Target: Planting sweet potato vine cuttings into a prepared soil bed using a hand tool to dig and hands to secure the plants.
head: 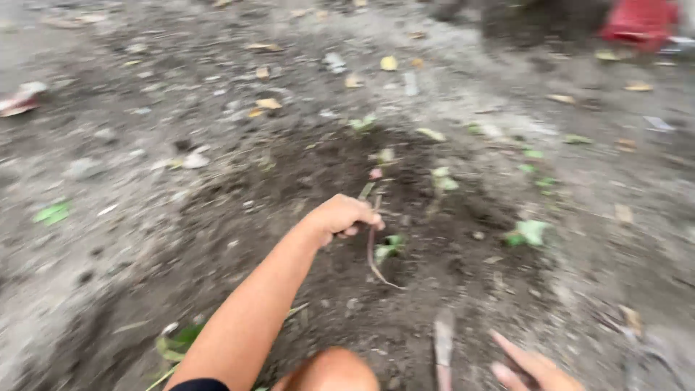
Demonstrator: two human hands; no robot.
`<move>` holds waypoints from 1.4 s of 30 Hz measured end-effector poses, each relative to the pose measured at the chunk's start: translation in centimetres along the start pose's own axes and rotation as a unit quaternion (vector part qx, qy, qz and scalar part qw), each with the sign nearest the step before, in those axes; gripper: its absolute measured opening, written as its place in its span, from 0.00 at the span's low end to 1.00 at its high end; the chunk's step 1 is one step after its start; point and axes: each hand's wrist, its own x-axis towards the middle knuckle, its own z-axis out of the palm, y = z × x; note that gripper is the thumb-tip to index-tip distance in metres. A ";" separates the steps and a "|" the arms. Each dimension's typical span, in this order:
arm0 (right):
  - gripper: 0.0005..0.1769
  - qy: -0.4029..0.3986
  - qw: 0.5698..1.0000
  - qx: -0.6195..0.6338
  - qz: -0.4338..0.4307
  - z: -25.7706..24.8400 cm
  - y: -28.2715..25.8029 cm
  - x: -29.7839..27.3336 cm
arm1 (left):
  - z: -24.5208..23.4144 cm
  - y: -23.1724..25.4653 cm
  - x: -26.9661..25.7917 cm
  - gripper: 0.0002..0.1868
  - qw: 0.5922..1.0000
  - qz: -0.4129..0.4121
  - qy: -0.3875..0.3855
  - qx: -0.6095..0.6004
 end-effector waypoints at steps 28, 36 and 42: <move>0.19 0.070 0.650 0.754 0.062 0.9 -0.1 0.4 | 27.1 0.7 3.9 0.09 0.908 0.381 -0.012 0.172; 0.11 0.101 0.570 0.809 0.101 0.4 0.6 2.3 | 31.8 -3.4 4.0 0.18 0.763 0.619 -0.041 0.181; 0.17 0.192 0.564 0.801 0.063 0.4 2.2 2.6 | 31.9 -1.2 1.3 0.25 0.908 0.363 -0.092 0.191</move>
